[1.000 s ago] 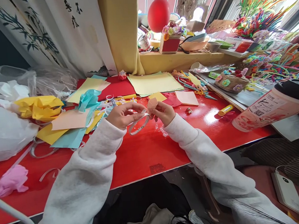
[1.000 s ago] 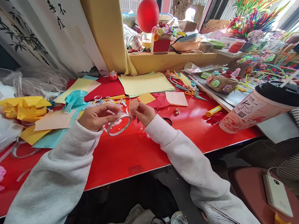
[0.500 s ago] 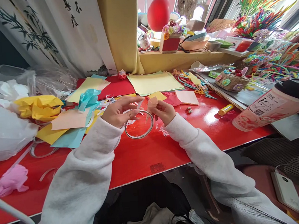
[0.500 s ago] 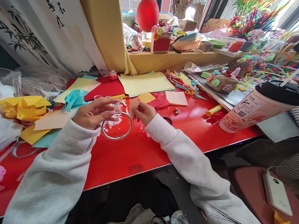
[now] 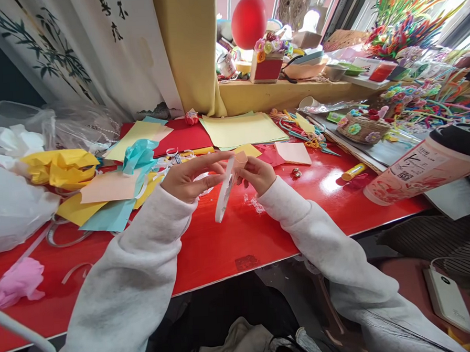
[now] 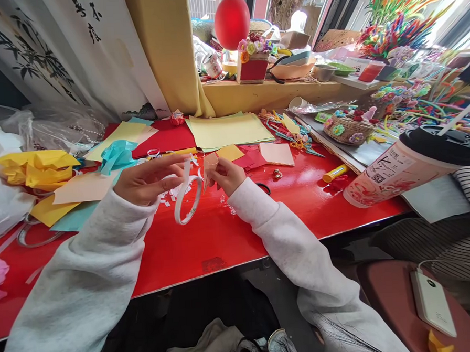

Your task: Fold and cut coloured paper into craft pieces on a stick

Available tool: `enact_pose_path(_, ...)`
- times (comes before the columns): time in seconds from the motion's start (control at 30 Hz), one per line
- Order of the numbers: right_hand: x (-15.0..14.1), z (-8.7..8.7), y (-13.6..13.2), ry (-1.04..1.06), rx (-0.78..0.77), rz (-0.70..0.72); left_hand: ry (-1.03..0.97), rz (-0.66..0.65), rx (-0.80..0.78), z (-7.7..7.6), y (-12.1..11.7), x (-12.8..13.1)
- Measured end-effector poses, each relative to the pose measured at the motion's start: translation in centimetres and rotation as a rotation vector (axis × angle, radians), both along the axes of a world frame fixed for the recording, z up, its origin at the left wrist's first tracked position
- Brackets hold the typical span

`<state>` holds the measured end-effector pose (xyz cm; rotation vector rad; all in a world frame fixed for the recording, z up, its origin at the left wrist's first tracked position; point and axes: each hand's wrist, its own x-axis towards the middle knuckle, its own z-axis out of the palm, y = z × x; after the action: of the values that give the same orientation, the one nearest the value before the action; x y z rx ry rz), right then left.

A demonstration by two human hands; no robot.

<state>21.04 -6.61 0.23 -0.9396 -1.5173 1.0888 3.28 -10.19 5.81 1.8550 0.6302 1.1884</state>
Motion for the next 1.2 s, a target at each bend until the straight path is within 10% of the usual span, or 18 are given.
enact_pose_path(0.73, -0.4, 0.2, -0.7, -0.014, 0.026, 0.089, -0.157, 0.138, -0.492, -3.7, 1.3, 2.6)
enact_pose_path(1.2, -0.4, -0.4, -0.7, -0.127, 0.097, 0.096, -0.209, 0.195, -0.476, -4.3, 1.7, 3.0)
